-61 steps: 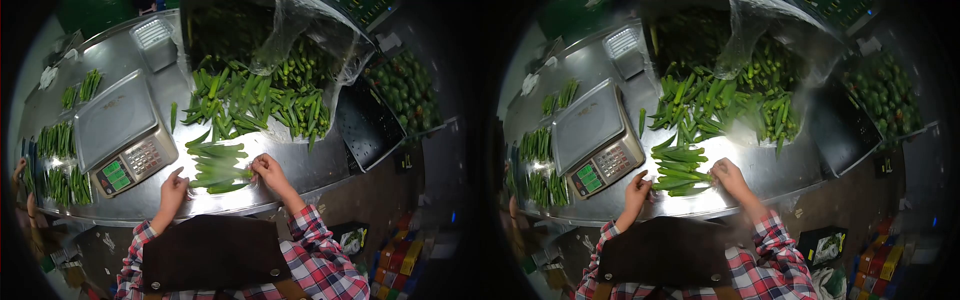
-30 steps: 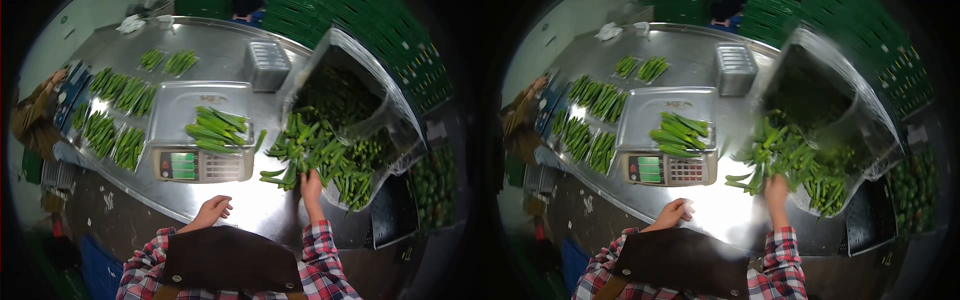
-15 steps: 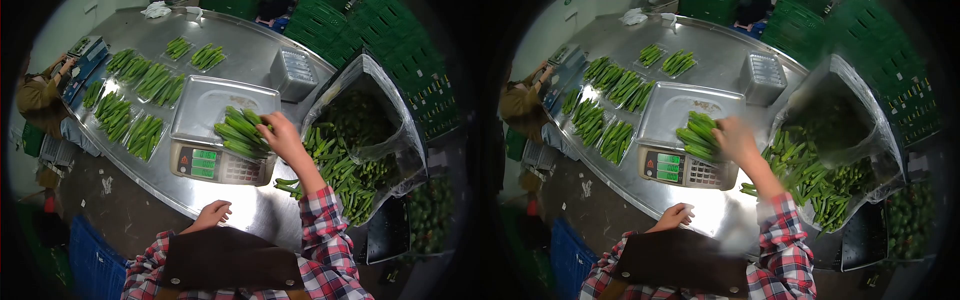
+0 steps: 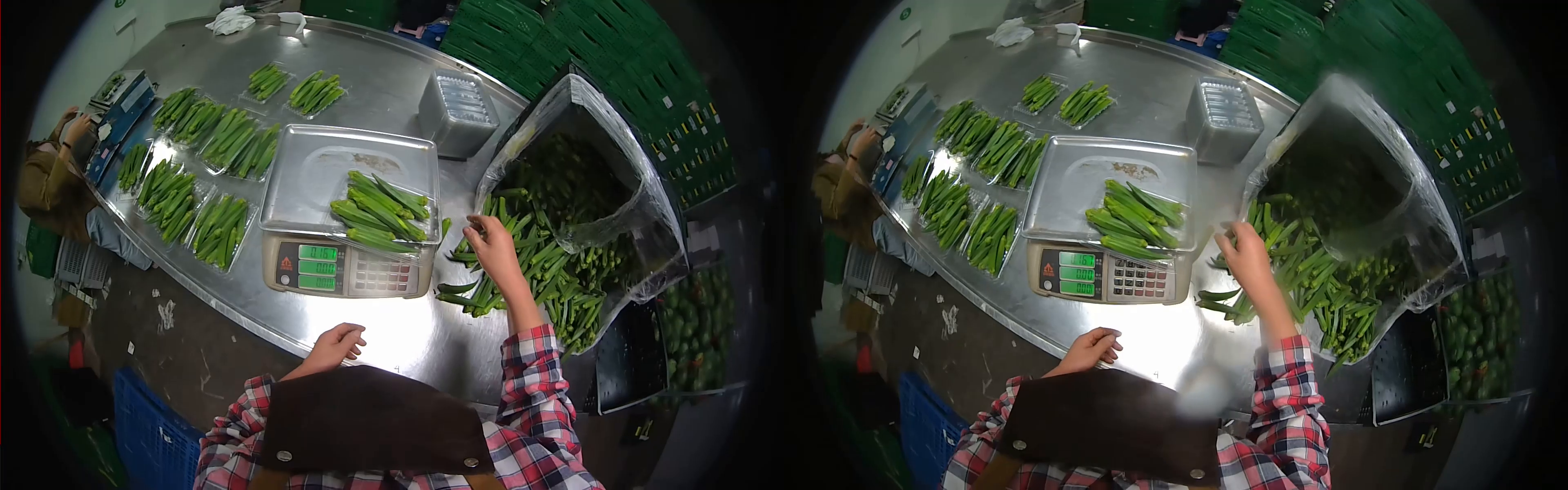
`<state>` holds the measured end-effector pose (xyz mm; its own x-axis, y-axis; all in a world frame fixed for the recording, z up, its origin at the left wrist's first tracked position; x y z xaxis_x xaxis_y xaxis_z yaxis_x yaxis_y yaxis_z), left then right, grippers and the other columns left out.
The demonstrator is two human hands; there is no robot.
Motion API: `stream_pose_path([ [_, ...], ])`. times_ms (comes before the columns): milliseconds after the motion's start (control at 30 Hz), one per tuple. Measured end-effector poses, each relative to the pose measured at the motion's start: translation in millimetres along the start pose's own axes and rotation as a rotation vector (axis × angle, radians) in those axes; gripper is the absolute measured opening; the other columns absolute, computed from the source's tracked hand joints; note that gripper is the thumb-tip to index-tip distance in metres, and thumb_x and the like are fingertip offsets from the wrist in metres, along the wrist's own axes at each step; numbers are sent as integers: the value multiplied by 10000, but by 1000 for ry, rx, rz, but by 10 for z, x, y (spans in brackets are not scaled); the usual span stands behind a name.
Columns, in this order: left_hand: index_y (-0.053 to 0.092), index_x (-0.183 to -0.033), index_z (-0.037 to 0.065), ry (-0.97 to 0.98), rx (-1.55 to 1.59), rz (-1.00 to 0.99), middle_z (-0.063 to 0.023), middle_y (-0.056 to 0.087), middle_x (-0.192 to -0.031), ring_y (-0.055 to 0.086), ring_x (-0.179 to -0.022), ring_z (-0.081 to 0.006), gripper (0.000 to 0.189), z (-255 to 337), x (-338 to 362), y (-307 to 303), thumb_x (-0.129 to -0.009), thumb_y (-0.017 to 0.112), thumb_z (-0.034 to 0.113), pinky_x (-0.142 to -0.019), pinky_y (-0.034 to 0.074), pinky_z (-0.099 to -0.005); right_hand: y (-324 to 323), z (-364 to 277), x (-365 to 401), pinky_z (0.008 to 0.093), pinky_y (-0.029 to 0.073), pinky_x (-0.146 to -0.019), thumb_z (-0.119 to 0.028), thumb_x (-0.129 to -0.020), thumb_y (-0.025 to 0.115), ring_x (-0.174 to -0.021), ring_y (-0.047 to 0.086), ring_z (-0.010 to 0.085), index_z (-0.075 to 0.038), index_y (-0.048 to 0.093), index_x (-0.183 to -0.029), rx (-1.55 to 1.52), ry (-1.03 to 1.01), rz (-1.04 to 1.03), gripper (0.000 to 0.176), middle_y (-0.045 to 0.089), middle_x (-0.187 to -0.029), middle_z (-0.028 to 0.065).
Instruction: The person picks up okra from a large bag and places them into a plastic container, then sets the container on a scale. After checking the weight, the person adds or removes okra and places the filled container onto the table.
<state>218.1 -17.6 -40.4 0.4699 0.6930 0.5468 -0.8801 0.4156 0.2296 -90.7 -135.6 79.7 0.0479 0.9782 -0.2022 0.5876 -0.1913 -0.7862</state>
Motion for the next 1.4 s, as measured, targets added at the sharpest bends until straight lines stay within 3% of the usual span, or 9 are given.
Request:
stream_pose_path([
  [133,512,-1132,9,-43,-54,-65,-69,591,-911,557,-729,-101,294,-15,17,80,-923,453,207,-660,487,-232,46,60,230,267,461,-652,-164,-825,604,-706,570,158,8,577,-1050,-81,128,-39,285,603,-970,120],
  [167,512,-1138,6,-34,-56,-79,-68,591,-907,551,-726,-98,309,-25,28,89,-920,456,218,-652,478,-225,102,107,276,250,449,-584,-160,-839,588,-642,555,123,6,581,-1045,-111,28,40,265,621,-869,93],
  [300,516,-1141,12,-56,-50,-70,-61,589,-897,542,-721,-93,320,45,79,92,-923,450,236,-645,471,-218,159,-28,353,225,399,-468,-198,-850,582,-473,462,73,24,592,-990,-362,334,-6,263,595,-668,50],
  [433,512,-1137,3,-68,-14,-46,-62,587,-895,548,-726,-102,318,95,99,32,-928,441,231,-645,475,-229,251,-69,354,224,400,-450,-253,-869,561,-463,481,79,19,579,-948,-485,466,-62,283,612,-695,58],
  [600,505,-1126,-24,159,37,78,-70,584,-901,546,-721,-104,309,428,93,-223,-938,426,208,-652,478,-231,486,-163,352,227,397,-351,-322,-898,505,-418,510,100,24,524,-938,-641,562,-175,349,610,-710,95],
  [900,528,-1082,3,427,33,296,-58,581,-865,550,-709,-92,271,1213,-102,-592,-934,443,214,-614,487,-219,752,-292,367,277,501,-437,-168,-885,522,-517,586,191,94,469,-962,-920,615,-127,278,585,-762,155],
  [1000,513,-1104,-4,409,-15,304,-68,580,-883,551,-706,-92,300,1239,-161,-600,-942,422,232,-614,500,-221,771,-241,400,292,520,-476,-126,-886,501,-535,599,209,83,472,-966,-1001,652,-80,226,588,-734,157],
  [1167,322,-1262,21,288,91,180,-134,582,-916,606,-807,-227,514,1363,-215,-608,-938,345,419,-606,548,-332,544,-370,369,292,526,-501,-99,-894,480,-550,604,214,83,482,-988,-1030,552,-105,205,588,-753,155],
  [1400,378,-1231,43,216,421,143,-129,589,-954,609,-848,-276,567,1467,-119,-642,-908,340,508,-587,547,-381,489,-629,414,303,535,-572,-91,-905,468,-650,616,210,82,479,-1074,-1029,431,-239,242,590,-897,146],
])
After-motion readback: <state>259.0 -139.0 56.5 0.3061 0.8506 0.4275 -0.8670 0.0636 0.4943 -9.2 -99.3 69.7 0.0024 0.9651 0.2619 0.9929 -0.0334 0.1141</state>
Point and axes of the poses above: each hand's wrist, its own x-axis away from the middle knuckle, its own y-axis out of the palm, z = x × y, the point moved 2 cm from there along -x, towards the middle knuckle
